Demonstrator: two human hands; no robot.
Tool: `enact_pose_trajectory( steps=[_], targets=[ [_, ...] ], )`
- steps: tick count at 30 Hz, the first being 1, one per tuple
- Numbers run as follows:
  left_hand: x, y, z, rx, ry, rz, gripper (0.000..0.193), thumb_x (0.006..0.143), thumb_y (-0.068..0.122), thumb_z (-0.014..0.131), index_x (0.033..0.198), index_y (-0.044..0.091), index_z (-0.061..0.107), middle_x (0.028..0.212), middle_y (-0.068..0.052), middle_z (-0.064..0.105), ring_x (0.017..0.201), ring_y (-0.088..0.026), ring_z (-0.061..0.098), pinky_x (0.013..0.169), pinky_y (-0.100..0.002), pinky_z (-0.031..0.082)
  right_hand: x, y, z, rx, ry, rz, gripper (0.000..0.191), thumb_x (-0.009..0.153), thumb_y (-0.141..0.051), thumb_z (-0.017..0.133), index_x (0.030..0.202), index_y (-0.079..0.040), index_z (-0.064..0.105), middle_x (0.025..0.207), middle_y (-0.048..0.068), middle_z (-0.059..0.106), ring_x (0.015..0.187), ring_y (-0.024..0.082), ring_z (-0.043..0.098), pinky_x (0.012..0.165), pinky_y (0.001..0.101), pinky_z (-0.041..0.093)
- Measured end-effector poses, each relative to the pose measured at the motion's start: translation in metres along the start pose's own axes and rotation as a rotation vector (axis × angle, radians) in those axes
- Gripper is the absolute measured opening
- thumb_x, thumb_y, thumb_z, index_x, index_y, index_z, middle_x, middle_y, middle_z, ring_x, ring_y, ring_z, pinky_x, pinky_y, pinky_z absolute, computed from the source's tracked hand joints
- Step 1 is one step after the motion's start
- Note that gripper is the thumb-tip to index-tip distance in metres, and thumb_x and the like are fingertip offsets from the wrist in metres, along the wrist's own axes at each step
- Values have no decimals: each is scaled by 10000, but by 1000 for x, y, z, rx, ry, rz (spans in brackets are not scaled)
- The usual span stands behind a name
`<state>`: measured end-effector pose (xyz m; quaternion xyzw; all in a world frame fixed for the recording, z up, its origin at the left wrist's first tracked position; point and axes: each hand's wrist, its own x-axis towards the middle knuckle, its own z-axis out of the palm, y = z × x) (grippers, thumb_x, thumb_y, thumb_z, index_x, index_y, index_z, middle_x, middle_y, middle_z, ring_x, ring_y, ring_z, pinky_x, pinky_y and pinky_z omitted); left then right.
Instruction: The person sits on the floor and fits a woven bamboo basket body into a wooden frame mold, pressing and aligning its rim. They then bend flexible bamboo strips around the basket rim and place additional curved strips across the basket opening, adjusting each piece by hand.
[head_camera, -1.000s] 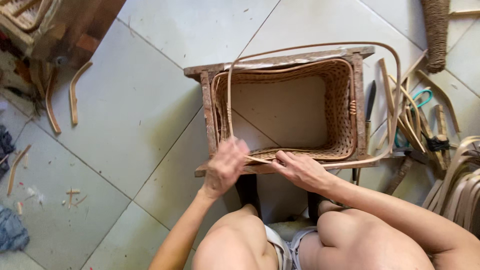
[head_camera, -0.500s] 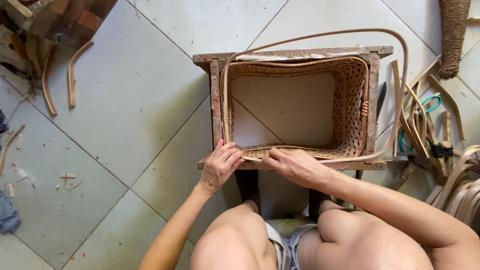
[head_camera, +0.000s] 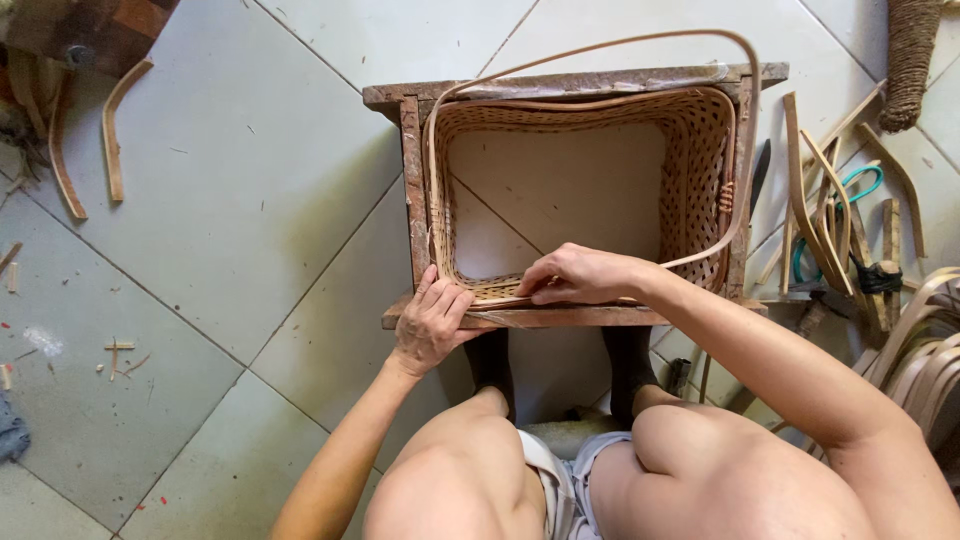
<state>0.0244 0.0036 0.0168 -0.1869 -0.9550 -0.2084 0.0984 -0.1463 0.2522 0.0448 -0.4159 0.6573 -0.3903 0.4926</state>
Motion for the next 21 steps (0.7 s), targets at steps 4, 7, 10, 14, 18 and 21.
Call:
enact_pose_trajectory(
  steps=[4, 7, 10, 14, 18, 21],
  targets=[
    [-4, -2, 2, -16, -8, 13, 525, 746, 451, 854, 1035, 43, 694, 924, -65, 631, 985, -248, 623, 1177, -522, 412, 5, 10, 6, 19, -26, 73, 267, 906, -171, 702, 1152, -81, 755, 1065, 88, 793, 928, 242, 764, 826, 354, 603],
    [-5, -4, 0, -14, -27, 38, 501, 731, 422, 861, 1024, 51, 698, 912, -55, 636, 974, -243, 626, 1173, -523, 420, 1, 3, 8, -99, -3, 44, 256, 918, -179, 711, 1155, -97, 761, 1102, 96, 765, 974, 263, 744, 855, 370, 594],
    [-5, -4, -1, -22, -45, 32, 499, 703, 417, 873, 1005, 55, 707, 883, -49, 642, 940, -245, 629, 1155, -528, 422, -29, -8, -9, -325, 244, -122, 365, 814, -95, 709, 1176, -104, 751, 1193, 104, 715, 1075, 308, 695, 927, 399, 562],
    [-7, 2, -4, -40, -21, 42, 498, 638, 394, 869, 981, 63, 723, 892, -45, 672, 941, -238, 645, 1146, -539, 425, -114, 0, -84, -480, 1046, 154, 210, 1054, -60, 706, 1221, -43, 579, 1205, 159, 618, 1036, 267, 663, 850, 367, 622],
    [-5, 8, -7, -24, 25, 23, 459, 683, 398, 875, 973, 76, 725, 919, -49, 684, 962, -238, 648, 1135, -522, 431, -148, 29, -123, -574, 968, 581, 264, 1025, -169, 718, 1140, 13, 565, 962, 214, 687, 867, 333, 682, 759, 470, 559],
    [-4, 10, -8, -11, 5, 16, 459, 698, 415, 881, 956, 71, 722, 896, -60, 677, 936, -242, 648, 1129, -525, 438, -142, 35, -130, -388, 885, 733, 179, 1087, -162, 564, 1106, 14, 539, 866, 218, 688, 763, 347, 699, 700, 470, 582]
  ],
)
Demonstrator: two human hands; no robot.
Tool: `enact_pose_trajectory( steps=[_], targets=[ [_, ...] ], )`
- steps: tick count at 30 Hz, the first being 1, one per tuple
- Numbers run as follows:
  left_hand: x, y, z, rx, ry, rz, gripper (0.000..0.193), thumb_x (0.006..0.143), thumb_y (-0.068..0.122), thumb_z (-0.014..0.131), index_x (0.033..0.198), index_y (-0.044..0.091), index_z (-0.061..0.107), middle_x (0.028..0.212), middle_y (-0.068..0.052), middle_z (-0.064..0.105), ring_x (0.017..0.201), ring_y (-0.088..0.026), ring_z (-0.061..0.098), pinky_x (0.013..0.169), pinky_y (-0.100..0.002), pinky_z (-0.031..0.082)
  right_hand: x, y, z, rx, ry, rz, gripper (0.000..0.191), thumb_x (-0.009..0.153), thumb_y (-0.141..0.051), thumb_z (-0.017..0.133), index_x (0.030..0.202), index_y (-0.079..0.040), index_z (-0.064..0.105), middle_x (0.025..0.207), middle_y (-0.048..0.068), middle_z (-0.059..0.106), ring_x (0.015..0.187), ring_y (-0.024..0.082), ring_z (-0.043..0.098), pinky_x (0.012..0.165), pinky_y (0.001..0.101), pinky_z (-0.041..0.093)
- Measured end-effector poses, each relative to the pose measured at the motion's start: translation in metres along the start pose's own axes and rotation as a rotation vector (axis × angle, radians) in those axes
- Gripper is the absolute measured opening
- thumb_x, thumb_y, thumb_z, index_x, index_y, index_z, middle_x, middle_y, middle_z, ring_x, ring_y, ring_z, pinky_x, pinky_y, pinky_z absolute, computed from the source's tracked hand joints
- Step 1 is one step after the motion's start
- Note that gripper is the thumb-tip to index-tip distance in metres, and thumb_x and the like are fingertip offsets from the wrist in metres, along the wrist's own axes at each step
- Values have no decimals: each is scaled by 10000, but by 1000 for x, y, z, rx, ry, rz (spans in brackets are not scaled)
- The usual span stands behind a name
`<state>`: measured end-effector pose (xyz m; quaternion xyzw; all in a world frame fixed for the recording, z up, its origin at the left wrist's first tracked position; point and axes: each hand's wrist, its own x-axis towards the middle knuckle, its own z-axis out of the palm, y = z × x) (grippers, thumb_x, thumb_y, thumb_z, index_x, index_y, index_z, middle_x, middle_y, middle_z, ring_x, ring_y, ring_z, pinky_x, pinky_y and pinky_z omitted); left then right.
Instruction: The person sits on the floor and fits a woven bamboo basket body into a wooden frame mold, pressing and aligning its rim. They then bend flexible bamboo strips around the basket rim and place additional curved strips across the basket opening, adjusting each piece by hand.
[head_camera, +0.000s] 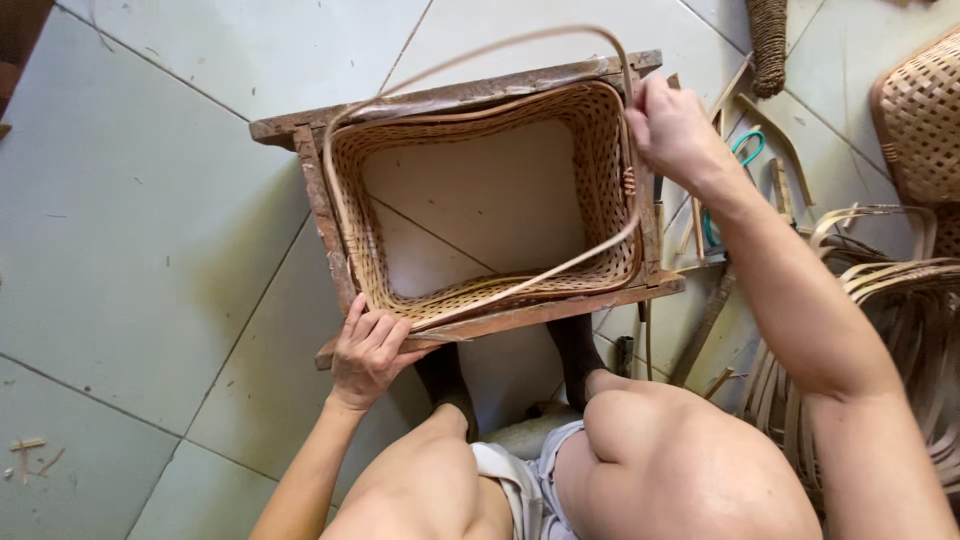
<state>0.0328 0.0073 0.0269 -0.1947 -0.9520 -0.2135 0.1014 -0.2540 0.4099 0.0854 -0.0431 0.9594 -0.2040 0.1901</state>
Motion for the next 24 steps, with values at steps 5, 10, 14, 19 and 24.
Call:
enact_pose_trajectory(
  steps=[5, 10, 14, 19, 24],
  targets=[
    [0, 2, 1, 37, -2, 13, 453, 719, 420, 875, 963, 71, 722, 899, -58, 678, 938, -254, 650, 1129, -512, 444, 21, -21, 10, -36, 152, -173, 152, 1104, -107, 542, 1096, 44, 529, 880, 256, 689, 776, 390, 698, 688, 467, 591],
    [-4, 1, 2, 30, -14, 1, 455, 697, 414, 863, 966, 72, 727, 900, -67, 678, 942, -251, 639, 1139, -520, 440, 24, -14, 35, -218, 141, -175, 186, 1081, -103, 593, 1076, 59, 502, 837, 290, 675, 755, 442, 684, 672, 496, 564],
    [-6, 2, 2, 31, -27, -4, 450, 707, 409, 867, 967, 72, 722, 896, -53, 670, 953, -247, 637, 1147, -512, 437, 10, 1, 49, -229, 131, -128, 178, 1055, -86, 573, 1067, 62, 474, 877, 266, 674, 774, 430, 705, 637, 477, 584],
    [-6, 3, 1, 38, -42, -11, 448, 694, 413, 865, 955, 78, 724, 879, -42, 660, 945, -248, 637, 1141, -510, 437, 6, 2, 56, -318, 134, -107, 150, 1080, -70, 546, 1059, 54, 464, 886, 269, 661, 750, 419, 699, 574, 462, 583],
    [-1, 3, -1, 16, -5, -6, 469, 682, 427, 872, 942, 67, 718, 873, -59, 655, 926, -255, 628, 1136, -523, 445, -20, -1, 32, -316, 71, -99, 346, 1059, -236, 673, 1153, 33, 477, 1046, 265, 655, 859, 384, 685, 667, 474, 572]
  ],
)
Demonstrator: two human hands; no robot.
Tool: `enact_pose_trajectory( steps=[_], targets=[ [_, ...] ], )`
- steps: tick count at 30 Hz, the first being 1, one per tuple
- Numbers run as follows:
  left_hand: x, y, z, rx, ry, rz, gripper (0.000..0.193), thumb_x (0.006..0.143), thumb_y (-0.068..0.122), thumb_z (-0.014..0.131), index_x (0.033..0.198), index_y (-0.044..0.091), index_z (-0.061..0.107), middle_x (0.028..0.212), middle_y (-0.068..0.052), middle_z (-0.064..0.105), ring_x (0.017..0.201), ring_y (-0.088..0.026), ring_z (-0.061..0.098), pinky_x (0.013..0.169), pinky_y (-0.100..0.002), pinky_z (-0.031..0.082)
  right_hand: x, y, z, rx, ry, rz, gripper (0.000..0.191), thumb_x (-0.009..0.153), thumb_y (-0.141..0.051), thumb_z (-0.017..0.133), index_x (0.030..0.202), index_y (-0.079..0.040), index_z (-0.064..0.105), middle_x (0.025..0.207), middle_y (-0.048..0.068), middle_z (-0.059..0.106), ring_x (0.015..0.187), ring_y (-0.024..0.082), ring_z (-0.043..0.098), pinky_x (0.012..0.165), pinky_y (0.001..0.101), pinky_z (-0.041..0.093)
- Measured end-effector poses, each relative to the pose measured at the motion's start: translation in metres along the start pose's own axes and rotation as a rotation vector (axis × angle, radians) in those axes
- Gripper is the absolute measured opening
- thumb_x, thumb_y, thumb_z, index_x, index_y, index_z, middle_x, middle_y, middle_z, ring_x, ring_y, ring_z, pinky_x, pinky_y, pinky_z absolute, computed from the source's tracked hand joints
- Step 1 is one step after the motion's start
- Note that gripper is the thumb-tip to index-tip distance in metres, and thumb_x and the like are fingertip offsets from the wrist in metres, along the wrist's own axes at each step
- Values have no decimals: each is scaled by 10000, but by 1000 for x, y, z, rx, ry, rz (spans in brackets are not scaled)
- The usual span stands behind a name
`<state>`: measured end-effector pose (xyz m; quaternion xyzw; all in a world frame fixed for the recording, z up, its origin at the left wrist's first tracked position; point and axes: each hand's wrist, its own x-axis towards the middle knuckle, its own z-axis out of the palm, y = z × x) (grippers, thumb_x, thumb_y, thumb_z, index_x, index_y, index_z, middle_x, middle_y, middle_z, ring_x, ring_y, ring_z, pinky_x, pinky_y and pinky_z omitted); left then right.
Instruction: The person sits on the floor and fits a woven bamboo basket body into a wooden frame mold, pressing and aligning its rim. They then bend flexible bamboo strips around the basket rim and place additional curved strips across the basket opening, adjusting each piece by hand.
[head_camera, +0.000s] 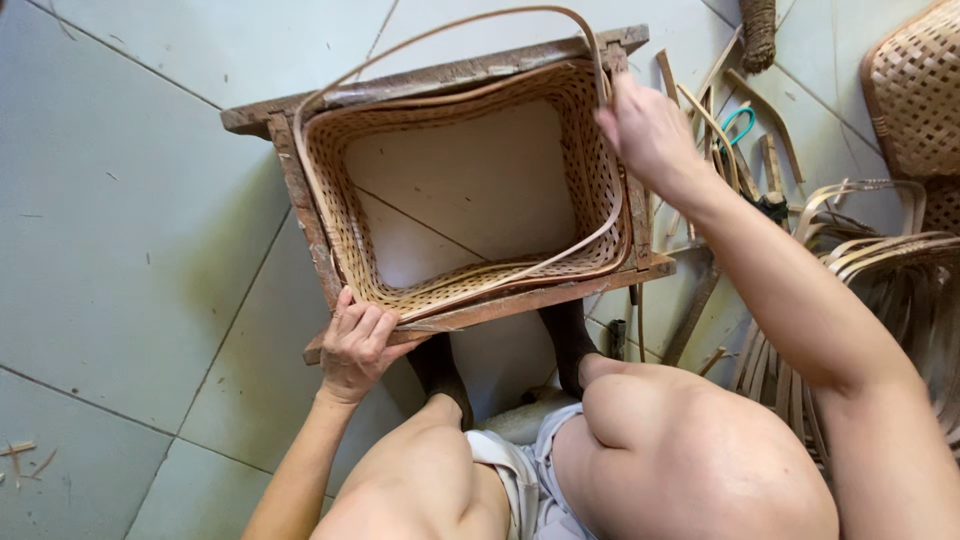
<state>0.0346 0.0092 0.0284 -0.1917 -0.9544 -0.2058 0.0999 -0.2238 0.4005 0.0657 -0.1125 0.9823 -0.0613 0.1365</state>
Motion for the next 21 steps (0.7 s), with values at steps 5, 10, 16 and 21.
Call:
enact_pose_trajectory(
  steps=[5, 10, 16, 21],
  targets=[
    [1, -1, 0, 1, 10, -4, 455, 694, 420, 876, 943, 74, 718, 880, -53, 655, 929, -251, 630, 1121, -513, 458, -94, -2, -26, -125, -10, -553, 792, 752, -468, 824, 1355, -45, 533, 1388, 224, 555, 1375, 362, 454, 1187, 546, 283],
    [0, 1, -1, 6, 1, -2, 432, 694, 412, 883, 895, 75, 701, 845, -47, 638, 904, -251, 625, 1111, -528, 460, -138, -5, -7, -466, -228, -562, 1091, 624, -525, 820, 1501, -11, 424, 1535, 144, 450, 1485, 288, 325, 1228, 511, 133],
    [3, 4, -5, 10, 5, -10, 441, 685, 416, 891, 882, 80, 684, 828, -43, 623, 902, -249, 616, 1121, -526, 464, -154, 7, 14, -468, -79, -626, 678, 791, -319, 722, 1391, -51, 552, 1400, 90, 581, 1426, 247, 430, 1250, 488, 188],
    [1, 4, -4, -2, -10, -6, 450, 675, 407, 892, 902, 73, 694, 841, -49, 625, 917, -254, 613, 1118, -532, 465, -172, 15, 31, -380, 40, -662, 424, 905, -245, 633, 1281, -49, 625, 1301, 76, 644, 1351, 230, 522, 1248, 453, 258]
  ],
)
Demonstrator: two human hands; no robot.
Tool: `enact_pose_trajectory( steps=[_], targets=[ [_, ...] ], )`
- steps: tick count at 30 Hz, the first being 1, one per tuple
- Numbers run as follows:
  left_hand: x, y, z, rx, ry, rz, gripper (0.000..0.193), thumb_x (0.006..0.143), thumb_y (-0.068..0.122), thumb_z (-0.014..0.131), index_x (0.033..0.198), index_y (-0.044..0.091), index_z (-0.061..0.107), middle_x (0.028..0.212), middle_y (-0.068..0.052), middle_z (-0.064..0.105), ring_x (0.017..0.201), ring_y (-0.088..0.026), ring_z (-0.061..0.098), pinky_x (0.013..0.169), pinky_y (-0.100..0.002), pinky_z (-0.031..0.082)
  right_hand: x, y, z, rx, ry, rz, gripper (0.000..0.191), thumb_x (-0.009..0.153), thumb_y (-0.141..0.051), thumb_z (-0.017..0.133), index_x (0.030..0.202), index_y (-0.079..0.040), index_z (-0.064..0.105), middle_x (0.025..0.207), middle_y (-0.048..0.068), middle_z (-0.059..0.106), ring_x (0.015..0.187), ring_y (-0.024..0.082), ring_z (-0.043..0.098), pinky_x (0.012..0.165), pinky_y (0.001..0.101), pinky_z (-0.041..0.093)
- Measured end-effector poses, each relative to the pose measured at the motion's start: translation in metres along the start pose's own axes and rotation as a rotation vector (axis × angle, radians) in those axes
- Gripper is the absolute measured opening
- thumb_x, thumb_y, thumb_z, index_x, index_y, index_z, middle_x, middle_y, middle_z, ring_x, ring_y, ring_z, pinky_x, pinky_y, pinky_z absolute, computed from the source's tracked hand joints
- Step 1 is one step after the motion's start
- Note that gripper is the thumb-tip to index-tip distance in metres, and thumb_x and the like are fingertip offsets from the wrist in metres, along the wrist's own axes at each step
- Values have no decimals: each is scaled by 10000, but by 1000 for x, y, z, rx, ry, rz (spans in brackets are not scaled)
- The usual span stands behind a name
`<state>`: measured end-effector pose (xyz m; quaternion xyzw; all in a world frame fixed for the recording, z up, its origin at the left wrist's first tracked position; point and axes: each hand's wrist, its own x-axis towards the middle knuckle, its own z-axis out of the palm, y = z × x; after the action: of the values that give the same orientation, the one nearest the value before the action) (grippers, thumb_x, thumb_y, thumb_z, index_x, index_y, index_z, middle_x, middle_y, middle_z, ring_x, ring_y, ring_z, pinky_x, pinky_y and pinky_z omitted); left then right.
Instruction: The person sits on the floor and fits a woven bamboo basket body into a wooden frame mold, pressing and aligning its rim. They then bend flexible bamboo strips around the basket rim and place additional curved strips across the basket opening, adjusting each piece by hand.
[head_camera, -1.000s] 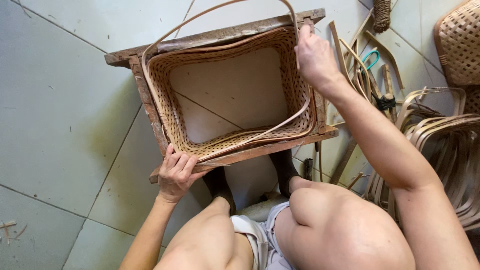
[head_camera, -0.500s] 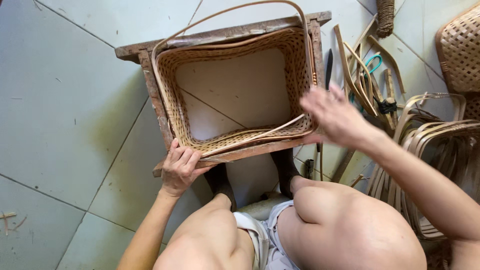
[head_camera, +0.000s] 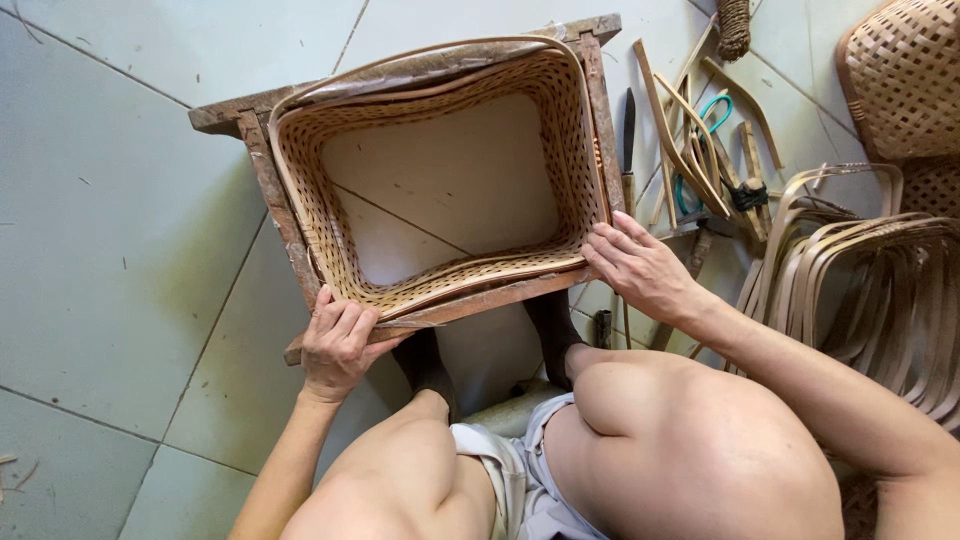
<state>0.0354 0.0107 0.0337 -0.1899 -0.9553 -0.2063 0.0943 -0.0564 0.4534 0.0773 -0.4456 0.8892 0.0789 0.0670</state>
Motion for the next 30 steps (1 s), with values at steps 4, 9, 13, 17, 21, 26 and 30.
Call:
enact_pose_trajectory(
  steps=[4, 9, 13, 17, 21, 26, 30],
  targets=[
    [-1, 0, 2, 26, 1, -6, 456, 671, 434, 880, 902, 86, 698, 861, -38, 634, 963, -252, 618, 1134, -538, 447, -1, 1, 1, 68, 24, 2, 416, 895, -251, 633, 1262, -55, 632, 1282, 72, 650, 1319, 227, 537, 1228, 447, 283],
    [0, 1, 4, 136, 49, 0, 463, 755, 552, 836, 842, 127, 676, 857, -20, 628, 986, -230, 619, 1123, -498, 438, 22, -3, -21, 68, -87, -5, 523, 800, -259, 747, 1268, -77, 598, 1276, 67, 625, 1273, 221, 561, 1202, 455, 308],
    [0, 2, 4, 144, 26, -15, 480, 776, 604, 812, 819, 150, 660, 849, 9, 628, 953, -212, 604, 1015, -443, 437, 66, -33, -21, 639, 22, -81, 761, 705, -311, 865, 1343, -56, 538, 1298, 134, 583, 1178, 313, 577, 1022, 452, 444],
    [0, 2, 5, 172, 66, -9, 497, 790, 625, 791, 838, 148, 661, 866, 12, 631, 960, -202, 602, 987, -433, 426, 105, -65, -3, 622, 39, -210, 686, 768, -278, 840, 1343, -53, 541, 1218, 114, 588, 1117, 301, 600, 998, 437, 490],
    [0, 2, 4, 160, 42, -16, 511, 783, 644, 765, 845, 146, 669, 867, 11, 631, 962, -208, 595, 983, -427, 420, 107, -70, -6, 571, 24, -222, 626, 837, -247, 829, 1362, -41, 558, 1160, 99, 584, 1088, 287, 590, 996, 427, 469],
    [0, 2, 5, 162, 62, -9, 484, 791, 629, 755, 855, 157, 671, 886, 16, 638, 962, -206, 590, 978, -416, 413, 58, -31, -27, 365, 24, 1, 757, 579, -333, 811, 1243, -28, 611, 1124, 113, 610, 1132, 289, 576, 1086, 521, 365],
    [0, 3, 8, 137, 77, -8, 490, 778, 629, 768, 850, 156, 664, 884, 16, 634, 947, -214, 585, 955, -418, 414, 17, -17, -16, -75, 55, 84, 376, 825, -206, 744, 1166, -84, 645, 1132, 70, 639, 1221, 240, 590, 1225, 450, 325]
  ],
)
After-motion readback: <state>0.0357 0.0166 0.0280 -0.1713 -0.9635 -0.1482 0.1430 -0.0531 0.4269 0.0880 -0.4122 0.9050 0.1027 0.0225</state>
